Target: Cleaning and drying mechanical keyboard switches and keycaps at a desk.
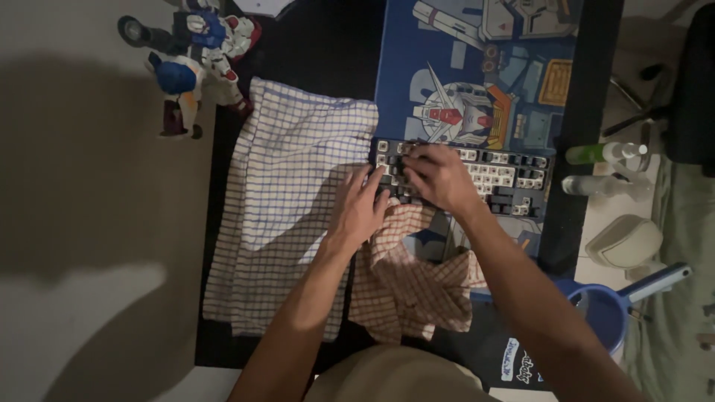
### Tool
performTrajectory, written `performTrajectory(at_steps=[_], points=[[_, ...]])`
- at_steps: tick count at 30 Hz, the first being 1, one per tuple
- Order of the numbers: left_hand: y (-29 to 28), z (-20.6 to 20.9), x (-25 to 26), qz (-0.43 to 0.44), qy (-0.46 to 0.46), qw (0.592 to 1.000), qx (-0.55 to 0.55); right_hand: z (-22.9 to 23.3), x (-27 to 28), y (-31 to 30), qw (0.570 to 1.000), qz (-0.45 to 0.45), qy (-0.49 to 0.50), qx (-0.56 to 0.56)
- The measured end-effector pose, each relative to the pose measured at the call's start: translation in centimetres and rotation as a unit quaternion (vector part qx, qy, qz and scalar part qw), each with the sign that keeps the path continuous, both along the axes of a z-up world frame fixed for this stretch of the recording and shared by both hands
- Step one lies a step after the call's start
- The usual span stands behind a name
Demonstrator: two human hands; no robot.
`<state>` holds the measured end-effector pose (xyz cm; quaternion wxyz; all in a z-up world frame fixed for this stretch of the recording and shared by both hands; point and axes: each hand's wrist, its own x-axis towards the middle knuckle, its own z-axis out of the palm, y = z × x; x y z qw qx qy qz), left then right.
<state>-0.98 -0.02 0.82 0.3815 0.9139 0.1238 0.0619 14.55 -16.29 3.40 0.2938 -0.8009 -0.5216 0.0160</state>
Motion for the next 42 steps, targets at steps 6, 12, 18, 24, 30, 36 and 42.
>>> performTrajectory(at_steps=[6, 12, 18, 24, 30, 36, 42], points=[[-0.2, -1.1, -0.2, 0.006, -0.002, 1.0, 0.01, 1.5, -0.6, 0.6, 0.999, -0.009, 0.009, -0.049], [-0.1, 0.1, 0.1, 0.003, 0.054, 0.999, 0.003, -0.1, -0.7, -0.4, 0.995, -0.023, 0.001, -0.102], [-0.2, -1.0, 0.1, 0.002, 0.043, 0.999, 0.032, -1.7, -1.1, -0.9, 0.99, -0.026, -0.068, -0.121], [-0.3, 0.4, 0.4, -0.002, 0.035, 0.999, 0.021, -0.7, -1.2, -0.7, 0.988, -0.028, -0.04, -0.143], [-0.4, 1.2, 0.7, -0.012, 0.025, 0.999, 0.021, -0.7, -1.5, -0.7, 0.986, -0.031, -0.028, -0.164], [-1.1, 0.3, 0.9, -0.042, -0.022, 0.991, 0.125, 1.7, -1.6, -0.9, 0.986, -0.041, 0.006, -0.16], [-3.2, -0.5, 1.4, -0.099, 0.025, 0.978, 0.184, 2.6, -2.4, -5.5, 0.979, -0.143, 0.096, -0.108]])
